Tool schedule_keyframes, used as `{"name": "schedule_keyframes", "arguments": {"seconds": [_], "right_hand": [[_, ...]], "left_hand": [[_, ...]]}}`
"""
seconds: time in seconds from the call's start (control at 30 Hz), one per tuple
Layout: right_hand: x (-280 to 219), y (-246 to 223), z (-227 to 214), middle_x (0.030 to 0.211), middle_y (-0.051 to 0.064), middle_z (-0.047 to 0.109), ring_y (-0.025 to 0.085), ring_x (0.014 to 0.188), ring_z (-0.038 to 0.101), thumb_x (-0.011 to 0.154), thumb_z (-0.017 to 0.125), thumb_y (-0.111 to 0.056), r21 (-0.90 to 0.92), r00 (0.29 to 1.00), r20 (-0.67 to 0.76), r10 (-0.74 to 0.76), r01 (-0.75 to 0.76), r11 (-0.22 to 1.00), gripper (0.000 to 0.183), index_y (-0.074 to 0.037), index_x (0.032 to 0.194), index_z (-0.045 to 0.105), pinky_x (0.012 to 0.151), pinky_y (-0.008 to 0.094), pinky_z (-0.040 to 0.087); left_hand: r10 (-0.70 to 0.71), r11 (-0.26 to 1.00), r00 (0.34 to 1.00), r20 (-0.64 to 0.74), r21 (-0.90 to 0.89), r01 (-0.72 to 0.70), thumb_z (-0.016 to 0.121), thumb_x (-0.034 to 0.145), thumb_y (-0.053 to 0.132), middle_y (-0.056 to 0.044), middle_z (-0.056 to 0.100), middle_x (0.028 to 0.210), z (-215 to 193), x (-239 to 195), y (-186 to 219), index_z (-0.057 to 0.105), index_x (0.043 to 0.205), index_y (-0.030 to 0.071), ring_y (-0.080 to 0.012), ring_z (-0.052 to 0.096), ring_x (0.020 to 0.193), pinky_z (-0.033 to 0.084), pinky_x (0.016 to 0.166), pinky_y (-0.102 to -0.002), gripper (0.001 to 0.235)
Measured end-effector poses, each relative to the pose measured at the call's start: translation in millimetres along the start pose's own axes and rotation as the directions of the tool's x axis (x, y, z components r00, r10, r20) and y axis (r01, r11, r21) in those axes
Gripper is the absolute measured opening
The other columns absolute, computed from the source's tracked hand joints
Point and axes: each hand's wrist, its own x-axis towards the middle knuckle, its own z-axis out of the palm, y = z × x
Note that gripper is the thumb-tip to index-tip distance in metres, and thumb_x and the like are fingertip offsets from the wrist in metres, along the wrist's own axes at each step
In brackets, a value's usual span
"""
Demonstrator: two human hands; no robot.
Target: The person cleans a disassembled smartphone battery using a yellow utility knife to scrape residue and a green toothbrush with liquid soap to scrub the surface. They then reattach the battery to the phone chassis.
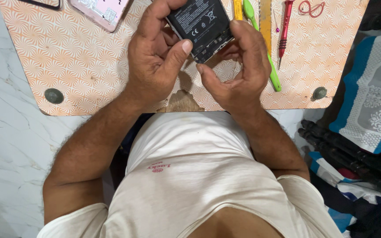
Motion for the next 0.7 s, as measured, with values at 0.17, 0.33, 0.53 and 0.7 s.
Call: {"name": "schedule_keyframes", "arguments": {"seconds": [0.17, 0.33, 0.53, 0.7], "right_hand": [[0.0, -3.3, 2.1, 0.146, 0.014, 0.050, 0.015, 0.109, 0.069, 0.092, 0.094, 0.007, 0.027, 1.000, 0.006, 0.023, -0.023, 0.999, 0.081, -0.001, 0.156, 0.045, 0.088, 0.024, 0.065], [9.3, -10.4, 6.3, 0.141, 0.016, 0.056, 0.017, 0.112, 0.069, 0.093, 0.085, 0.006, 0.405, 0.971, 0.056, 0.233, -0.236, 0.883, 0.079, 0.001, 0.154, 0.035, 0.090, 0.027, 0.064], [4.8, 5.3, 2.2, 0.125, 0.015, 0.066, 0.008, 0.071, 0.056, 0.098, 0.070, -0.003, 0.533, 0.912, 0.048, 0.407, -0.368, 0.762, 0.058, 0.005, 0.148, 0.042, 0.059, 0.022, 0.045], [-8.7, 24.1, -8.0, 0.109, 0.009, 0.061, 0.017, 0.077, 0.050, 0.117, 0.077, -0.004, 0.288, 0.977, -0.162, 0.136, -0.084, 0.954, 0.032, 0.001, 0.141, 0.057, 0.065, 0.028, 0.038]], "left_hand": [[0.024, 1.000, 1.000, 0.013, 0.002, -0.024, 0.065, 0.106, -0.012, -0.011, 0.051, 0.142, -0.1, 1.8, -0.4, 0.030, 0.152, 0.002, -0.0141, 0.058, 0.127, 0.059, 0.112, -0.030, 0.059], [0.016, 1.000, 1.000, 0.020, -0.011, -0.015, 0.070, 0.103, -0.012, -0.009, 0.051, 0.138, -2.1, 0.5, -4.4, 0.025, 0.154, 0.005, -0.0144, 0.061, 0.127, 0.060, 0.111, -0.029, 0.070], [-0.002, 0.993, 0.997, 0.076, 0.119, -0.007, 0.072, 0.108, -0.006, -0.008, 0.063, 0.119, -9.6, 0.6, -36.9, 0.048, 0.133, 0.002, -0.0120, 0.068, 0.102, 0.063, 0.088, -0.028, 0.036], [-0.394, 0.858, 0.919, 0.005, 0.362, 0.366, 0.065, 0.100, 0.018, -0.010, 0.073, 0.080, -3.8, 3.6, -63.3, 0.065, 0.107, 0.003, -0.0113, 0.072, 0.063, 0.056, 0.058, -0.029, 0.017]]}}
